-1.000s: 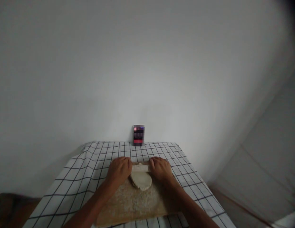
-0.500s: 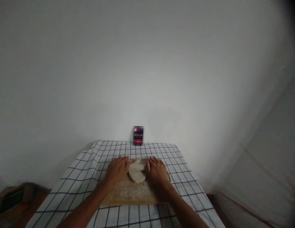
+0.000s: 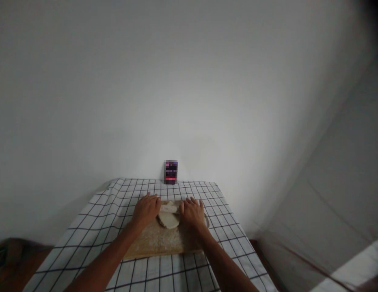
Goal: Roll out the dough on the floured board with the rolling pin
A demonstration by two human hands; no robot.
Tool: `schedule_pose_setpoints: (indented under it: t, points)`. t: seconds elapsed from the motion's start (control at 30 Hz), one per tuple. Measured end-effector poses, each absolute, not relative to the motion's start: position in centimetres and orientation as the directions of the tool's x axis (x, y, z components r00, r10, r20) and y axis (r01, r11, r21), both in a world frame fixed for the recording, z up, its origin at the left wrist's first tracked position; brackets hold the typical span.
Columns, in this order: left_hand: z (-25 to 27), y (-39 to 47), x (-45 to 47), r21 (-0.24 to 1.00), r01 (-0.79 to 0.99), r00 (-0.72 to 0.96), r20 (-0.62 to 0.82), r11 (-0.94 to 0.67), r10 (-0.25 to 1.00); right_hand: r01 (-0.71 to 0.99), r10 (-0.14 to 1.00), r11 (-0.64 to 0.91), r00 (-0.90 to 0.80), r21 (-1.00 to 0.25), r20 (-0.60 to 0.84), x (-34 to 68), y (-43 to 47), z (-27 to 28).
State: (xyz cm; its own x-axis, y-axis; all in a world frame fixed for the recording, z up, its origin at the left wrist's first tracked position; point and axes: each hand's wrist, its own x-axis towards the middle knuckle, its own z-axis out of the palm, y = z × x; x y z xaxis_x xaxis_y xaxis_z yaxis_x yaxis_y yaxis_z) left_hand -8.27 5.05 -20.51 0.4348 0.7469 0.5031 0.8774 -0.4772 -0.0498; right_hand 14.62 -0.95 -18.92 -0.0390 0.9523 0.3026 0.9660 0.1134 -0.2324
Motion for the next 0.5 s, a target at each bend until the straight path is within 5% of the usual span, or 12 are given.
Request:
schedule_pose_setpoints:
  t: [0.27, 0.5]
  points:
    - [-19.6, -0.9, -9.1, 0.160, 0.856, 0.359, 0.500, -0.491, 0.788, 0.965, 0.929, 0.110, -0.013, -0.240, 0.371, 14.7, -3.9, -20.1]
    - [-18.2, 2.3, -8.3, 0.051, 0.863, 0.447, 0.387, -0.503, 0.807, 0.992, 0.987, 0.051, -0.033, -0.115, 0.156, 14.2, -0.7, -17.5]
